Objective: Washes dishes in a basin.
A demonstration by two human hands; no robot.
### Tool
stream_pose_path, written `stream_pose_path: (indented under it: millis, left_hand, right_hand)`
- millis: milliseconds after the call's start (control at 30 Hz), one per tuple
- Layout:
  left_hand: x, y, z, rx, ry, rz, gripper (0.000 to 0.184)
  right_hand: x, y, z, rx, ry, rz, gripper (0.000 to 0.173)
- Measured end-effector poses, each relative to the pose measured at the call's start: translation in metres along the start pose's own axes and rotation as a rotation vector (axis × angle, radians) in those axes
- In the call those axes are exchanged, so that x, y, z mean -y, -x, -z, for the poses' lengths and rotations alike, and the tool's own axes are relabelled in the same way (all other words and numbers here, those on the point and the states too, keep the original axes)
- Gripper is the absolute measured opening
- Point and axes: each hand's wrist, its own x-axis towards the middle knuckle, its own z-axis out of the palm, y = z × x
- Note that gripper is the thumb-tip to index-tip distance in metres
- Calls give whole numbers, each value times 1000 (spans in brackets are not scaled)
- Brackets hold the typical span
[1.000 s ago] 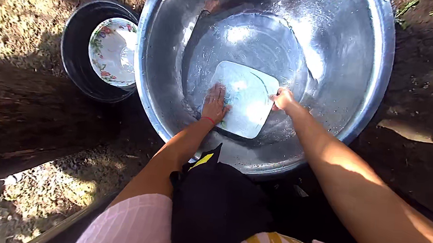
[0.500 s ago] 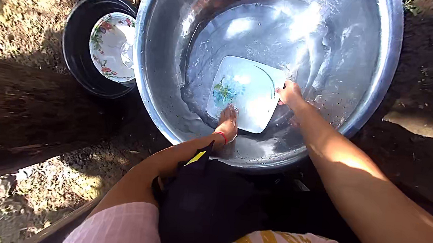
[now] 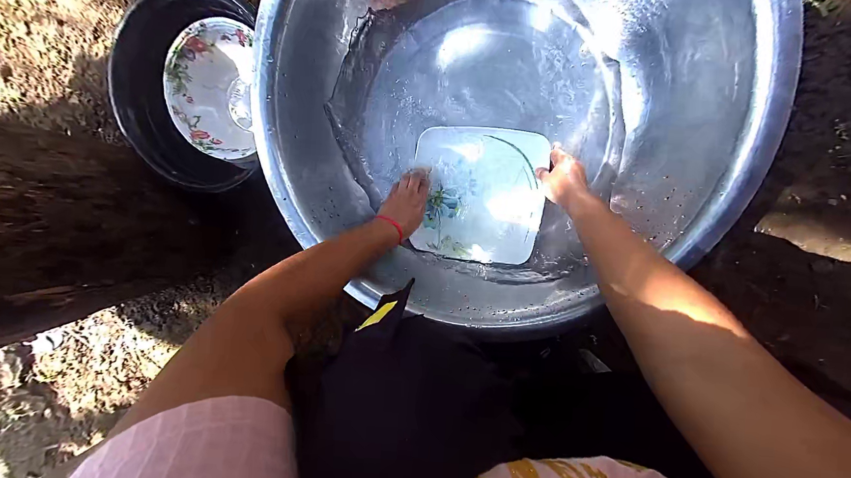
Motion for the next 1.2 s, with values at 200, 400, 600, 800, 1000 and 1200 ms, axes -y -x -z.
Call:
stream_pose_path:
  millis: [200,400,600,800,1000,1200]
  left_hand:
    - [-17,38,-15,257,-45,-47,46]
    - [-4,-5,25,85,-116,-9,45]
    - [-15,24,-7,228,-12,-32,50]
    - [-17,4,4,120,4,46,54]
    - [-5,-4,10,98,46,-10,54]
    - [-18,31,-23,166,151,-122,54]
  right_hand:
    - [1,0,-3,-16,-29,-22,38]
    - [1,2,-6,-18,-22,-3,37]
    - [-5,3,-9,-47,-84,-11,38]
    - [-4,8,-8,-58,-101,-2,35]
    - [0,7,-7,-52,-90,9,36]
    - [0,7,-7,-56,-89,33,35]
